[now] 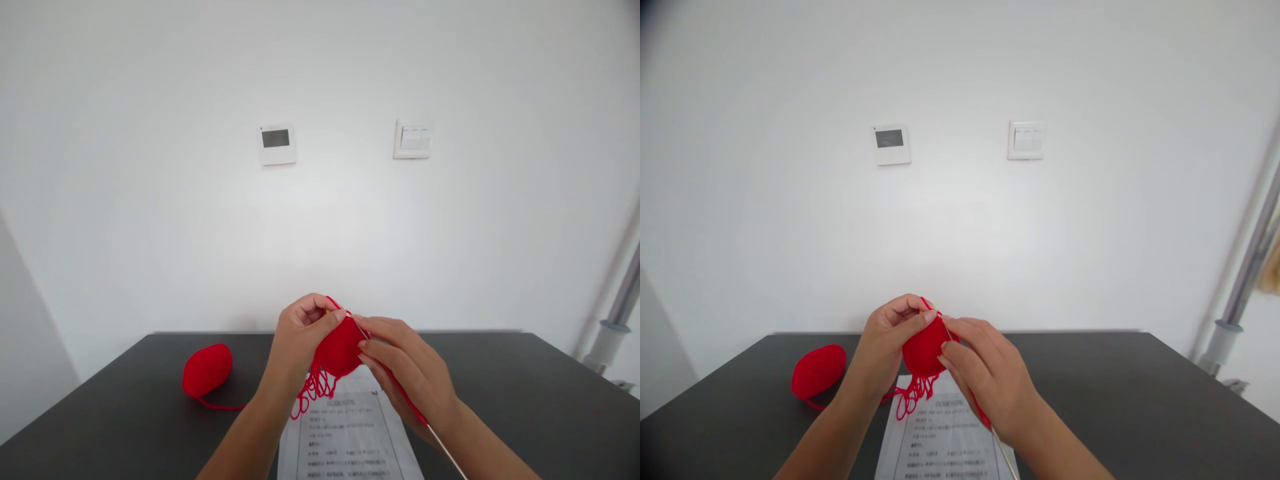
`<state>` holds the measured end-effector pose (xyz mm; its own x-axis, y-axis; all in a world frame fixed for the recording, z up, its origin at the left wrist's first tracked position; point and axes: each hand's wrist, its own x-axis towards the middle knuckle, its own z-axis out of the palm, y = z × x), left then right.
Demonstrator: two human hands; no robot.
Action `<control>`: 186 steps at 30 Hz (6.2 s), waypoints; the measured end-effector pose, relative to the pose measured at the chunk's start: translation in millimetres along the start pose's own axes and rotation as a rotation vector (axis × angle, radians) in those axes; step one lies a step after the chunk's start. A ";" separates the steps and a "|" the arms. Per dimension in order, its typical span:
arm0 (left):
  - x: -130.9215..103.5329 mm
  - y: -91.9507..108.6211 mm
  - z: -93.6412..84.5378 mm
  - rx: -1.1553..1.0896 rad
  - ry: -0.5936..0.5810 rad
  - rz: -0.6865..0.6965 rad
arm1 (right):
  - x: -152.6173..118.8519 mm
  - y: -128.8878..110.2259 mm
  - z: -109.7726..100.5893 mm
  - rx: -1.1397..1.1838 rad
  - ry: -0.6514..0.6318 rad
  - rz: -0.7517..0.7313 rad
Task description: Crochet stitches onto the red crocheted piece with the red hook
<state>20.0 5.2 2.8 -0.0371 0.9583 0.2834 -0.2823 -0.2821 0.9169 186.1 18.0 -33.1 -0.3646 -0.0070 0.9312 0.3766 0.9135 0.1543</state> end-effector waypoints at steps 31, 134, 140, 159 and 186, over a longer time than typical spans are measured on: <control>-1.4 11.4 -21.2 0.179 -0.447 -0.231 | 19.5 -0.2 -16.7 0.169 -0.052 -0.050; -3.4 20.5 -17.1 0.295 -0.270 -0.141 | 14.3 -4.0 -19.3 0.312 -0.054 0.212; -2.2 18.9 -18.3 0.266 -0.242 -0.164 | 9.0 -3.3 -16.7 0.412 -0.024 0.377; -4.1 18.1 -20.1 0.487 -0.256 -0.122 | 9.7 10.0 -29.3 0.607 -0.271 0.305; -20.6 22.8 0.7 1.072 -0.139 0.315 | 8.9 3.5 -15.2 0.341 -0.212 0.200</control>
<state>14.9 -21.0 18.0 0.1644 0.8430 0.5122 0.6929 -0.4683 0.5483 197.1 15.0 -19.2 -0.4930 0.2344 0.8379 0.1677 0.9706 -0.1728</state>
